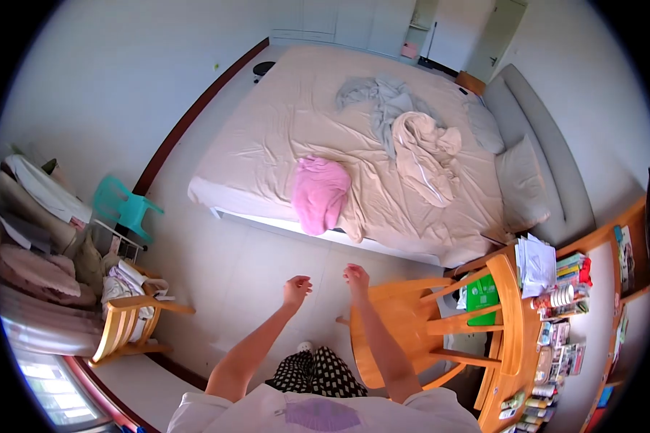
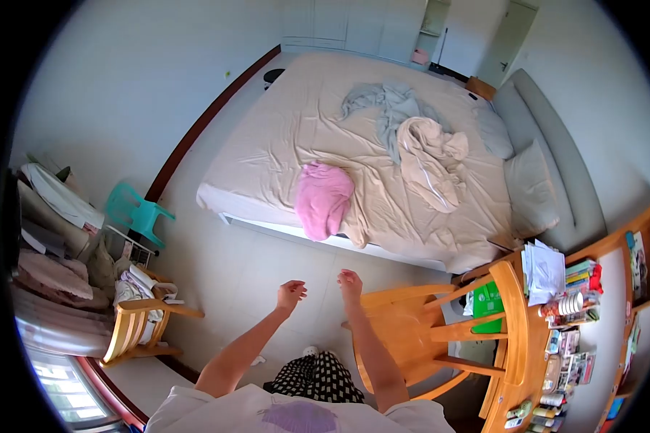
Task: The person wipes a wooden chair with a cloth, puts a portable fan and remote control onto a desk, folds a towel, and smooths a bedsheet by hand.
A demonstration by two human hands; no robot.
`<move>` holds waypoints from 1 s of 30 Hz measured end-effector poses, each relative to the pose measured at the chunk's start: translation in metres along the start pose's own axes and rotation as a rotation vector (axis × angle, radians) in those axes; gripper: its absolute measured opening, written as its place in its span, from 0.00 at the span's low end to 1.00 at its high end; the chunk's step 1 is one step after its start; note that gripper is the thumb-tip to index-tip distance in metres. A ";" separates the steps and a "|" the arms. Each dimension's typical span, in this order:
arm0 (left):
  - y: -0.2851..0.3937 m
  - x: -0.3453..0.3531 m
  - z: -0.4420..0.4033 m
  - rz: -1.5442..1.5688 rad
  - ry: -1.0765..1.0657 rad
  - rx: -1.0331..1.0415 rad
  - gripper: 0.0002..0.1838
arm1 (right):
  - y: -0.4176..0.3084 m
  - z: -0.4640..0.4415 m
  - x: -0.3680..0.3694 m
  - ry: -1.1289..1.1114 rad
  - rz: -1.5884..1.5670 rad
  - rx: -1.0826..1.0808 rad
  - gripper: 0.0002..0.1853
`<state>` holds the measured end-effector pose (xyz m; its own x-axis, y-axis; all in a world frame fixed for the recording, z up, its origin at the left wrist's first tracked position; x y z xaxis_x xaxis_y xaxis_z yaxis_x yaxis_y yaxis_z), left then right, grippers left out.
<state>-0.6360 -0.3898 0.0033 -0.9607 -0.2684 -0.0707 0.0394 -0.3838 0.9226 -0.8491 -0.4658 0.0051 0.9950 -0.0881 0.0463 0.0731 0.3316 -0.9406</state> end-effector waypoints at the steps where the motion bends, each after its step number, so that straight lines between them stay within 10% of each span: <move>1: -0.002 -0.010 -0.011 0.007 0.041 -0.006 0.09 | 0.004 -0.006 0.007 -0.006 0.018 0.024 0.11; 14: 0.018 -0.026 -0.234 -0.138 0.089 -0.125 0.15 | 0.094 -0.307 0.046 -0.016 0.225 -0.097 0.17; 20: -0.002 -0.016 -0.347 -0.165 0.107 -0.326 0.20 | 0.077 -0.406 0.074 -0.005 0.407 0.189 0.23; 30: -0.006 0.000 -0.423 -0.115 0.062 -0.381 0.23 | -0.003 -0.557 0.160 -0.013 1.038 -0.448 0.46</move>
<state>-0.5199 -0.7612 -0.1629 -0.9468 -0.2534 -0.1986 0.0432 -0.7111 0.7018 -0.7277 -1.0043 -0.1725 0.5611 0.0440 -0.8266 -0.8173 -0.1282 -0.5617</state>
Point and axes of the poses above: each hand's wrist, its own z-axis away from the middle knuckle, its own x-axis out of the palm, y = z × x, the point moved 9 cm from there along -z, towards the middle knuckle, and after that the axes turned 2 degrees about z, right-handed, at the moved point
